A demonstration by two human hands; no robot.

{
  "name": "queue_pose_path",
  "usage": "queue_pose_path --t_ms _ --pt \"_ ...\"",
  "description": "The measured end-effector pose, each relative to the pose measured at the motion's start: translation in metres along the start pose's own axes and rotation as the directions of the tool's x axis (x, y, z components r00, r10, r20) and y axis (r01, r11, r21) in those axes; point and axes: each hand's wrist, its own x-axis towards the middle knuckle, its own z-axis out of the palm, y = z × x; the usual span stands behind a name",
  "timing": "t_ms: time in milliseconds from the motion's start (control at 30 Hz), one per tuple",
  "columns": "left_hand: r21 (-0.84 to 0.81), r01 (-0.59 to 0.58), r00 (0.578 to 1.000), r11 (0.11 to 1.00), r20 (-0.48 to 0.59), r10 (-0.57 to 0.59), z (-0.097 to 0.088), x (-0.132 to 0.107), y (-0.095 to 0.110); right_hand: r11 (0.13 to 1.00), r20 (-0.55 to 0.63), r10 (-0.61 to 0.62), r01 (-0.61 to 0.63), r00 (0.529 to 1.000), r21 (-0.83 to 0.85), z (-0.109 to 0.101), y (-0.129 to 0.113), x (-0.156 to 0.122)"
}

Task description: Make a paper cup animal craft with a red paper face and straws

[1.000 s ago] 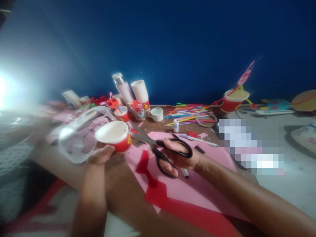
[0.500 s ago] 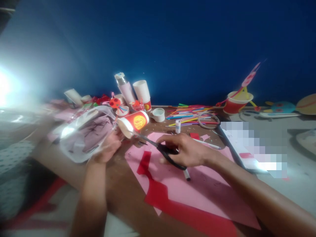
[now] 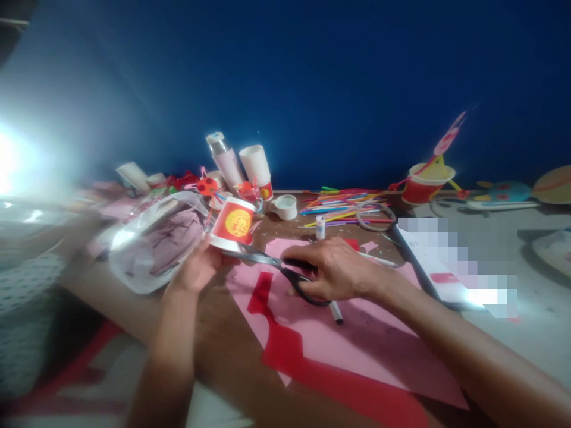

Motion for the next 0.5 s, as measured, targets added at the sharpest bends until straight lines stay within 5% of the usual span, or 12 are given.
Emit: queue_pose_path --t_ms 100,233,367,500 --pt "0.028 -0.072 0.997 0.997 -0.025 0.073 0.002 -0.003 0.002 0.926 0.118 0.094 -0.130 0.989 0.356 0.002 0.001 0.001" --pt "0.069 -0.247 0.969 0.967 -0.010 0.248 0.005 -0.003 0.002 0.570 0.256 -0.004 -0.209 0.967 0.795 0.012 0.005 0.003" --pt "0.102 -0.335 0.941 0.937 -0.010 0.338 0.005 0.001 -0.001 0.258 0.178 -0.065 -0.156 0.982 0.954 0.026 0.008 0.004" --pt "0.129 -0.365 0.929 0.922 -0.015 0.370 0.006 0.001 -0.002 0.175 0.143 -0.053 -0.131 0.988 0.976 0.031 0.005 0.005"
